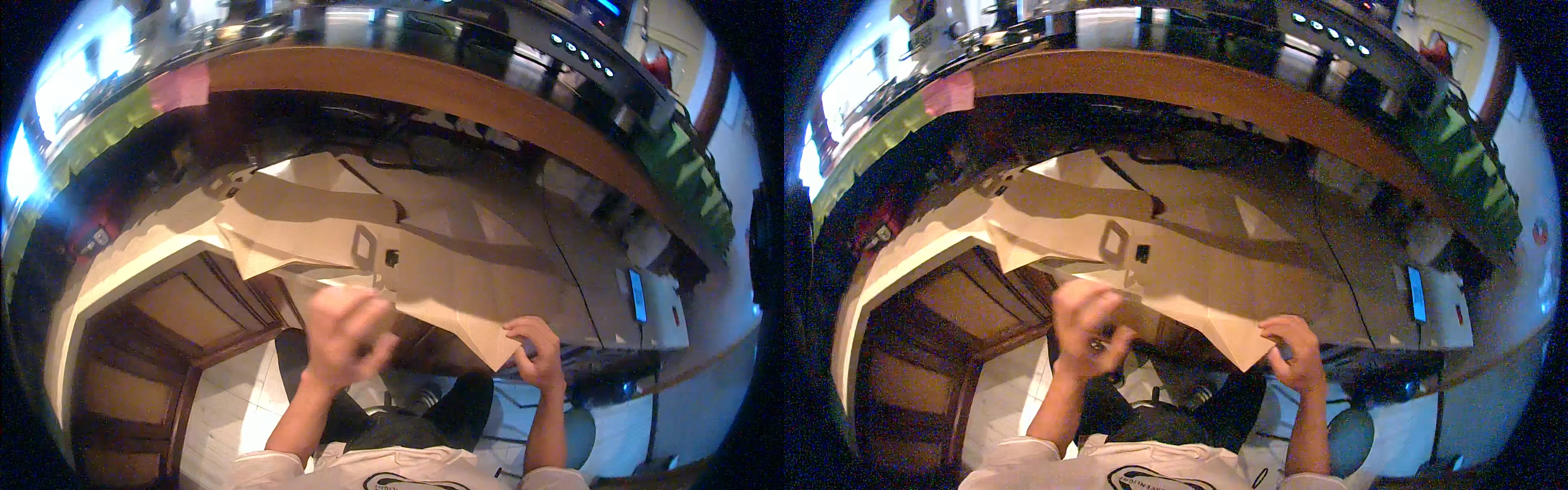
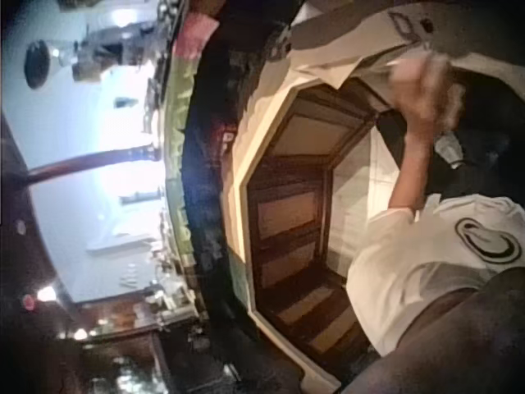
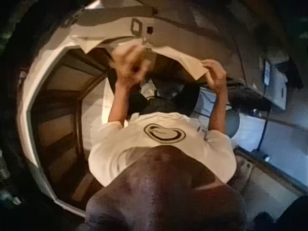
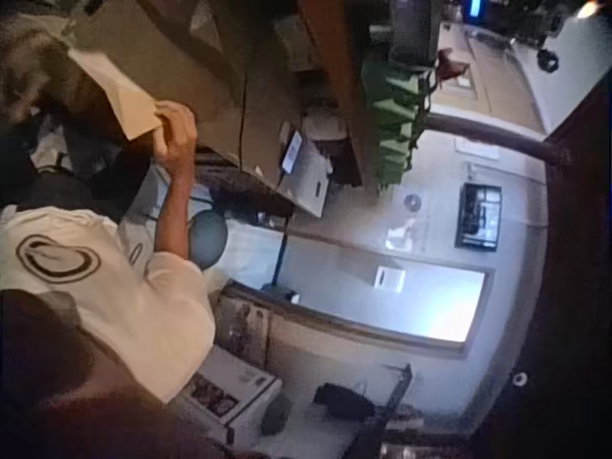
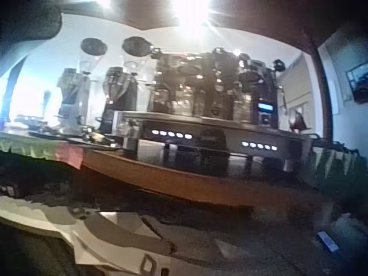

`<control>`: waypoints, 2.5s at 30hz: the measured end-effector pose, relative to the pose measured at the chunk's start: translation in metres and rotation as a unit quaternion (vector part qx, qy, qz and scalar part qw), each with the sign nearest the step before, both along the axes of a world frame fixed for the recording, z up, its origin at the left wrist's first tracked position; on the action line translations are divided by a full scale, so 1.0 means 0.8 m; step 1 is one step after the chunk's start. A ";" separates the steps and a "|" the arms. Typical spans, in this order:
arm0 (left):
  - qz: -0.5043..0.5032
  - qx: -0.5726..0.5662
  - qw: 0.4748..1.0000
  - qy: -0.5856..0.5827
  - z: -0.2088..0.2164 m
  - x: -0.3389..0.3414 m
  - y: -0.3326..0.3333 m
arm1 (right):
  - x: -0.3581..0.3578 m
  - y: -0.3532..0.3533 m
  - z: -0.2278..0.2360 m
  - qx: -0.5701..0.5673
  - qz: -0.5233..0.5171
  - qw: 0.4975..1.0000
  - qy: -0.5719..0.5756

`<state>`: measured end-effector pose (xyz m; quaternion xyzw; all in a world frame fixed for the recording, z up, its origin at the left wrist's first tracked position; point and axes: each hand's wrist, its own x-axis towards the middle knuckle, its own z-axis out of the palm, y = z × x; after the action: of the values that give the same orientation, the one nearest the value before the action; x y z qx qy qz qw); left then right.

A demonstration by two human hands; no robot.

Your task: The person assembles cardboard beverage carriers by hand on a counter, folding them into shape and placing them in a row on a shelf.

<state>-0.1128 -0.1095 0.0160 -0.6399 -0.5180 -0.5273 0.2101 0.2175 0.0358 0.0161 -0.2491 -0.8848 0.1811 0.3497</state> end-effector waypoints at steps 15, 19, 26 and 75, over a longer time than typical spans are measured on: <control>-0.051 -0.295 0.950 0.087 0.016 0.102 0.125 | -0.056 -0.001 -0.014 -0.028 -0.285 0.953 0.102; -0.053 -0.329 0.924 0.189 0.005 0.100 0.132 | -0.067 -0.015 -0.038 0.092 -0.295 0.951 -0.022; -0.063 -0.371 0.908 0.185 0.010 0.095 0.135 | -0.047 -0.043 -0.062 0.061 -0.207 0.976 -0.029; -0.191 -0.340 0.921 0.009 -0.008 0.127 0.011 | -0.045 -0.056 -0.047 0.029 -0.263 0.957 0.116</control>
<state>-0.0110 -0.1007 0.0096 -0.7643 -0.5324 -0.3436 -0.1198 0.1818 -0.0091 -0.0218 -0.4398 -0.7465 0.0844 0.4921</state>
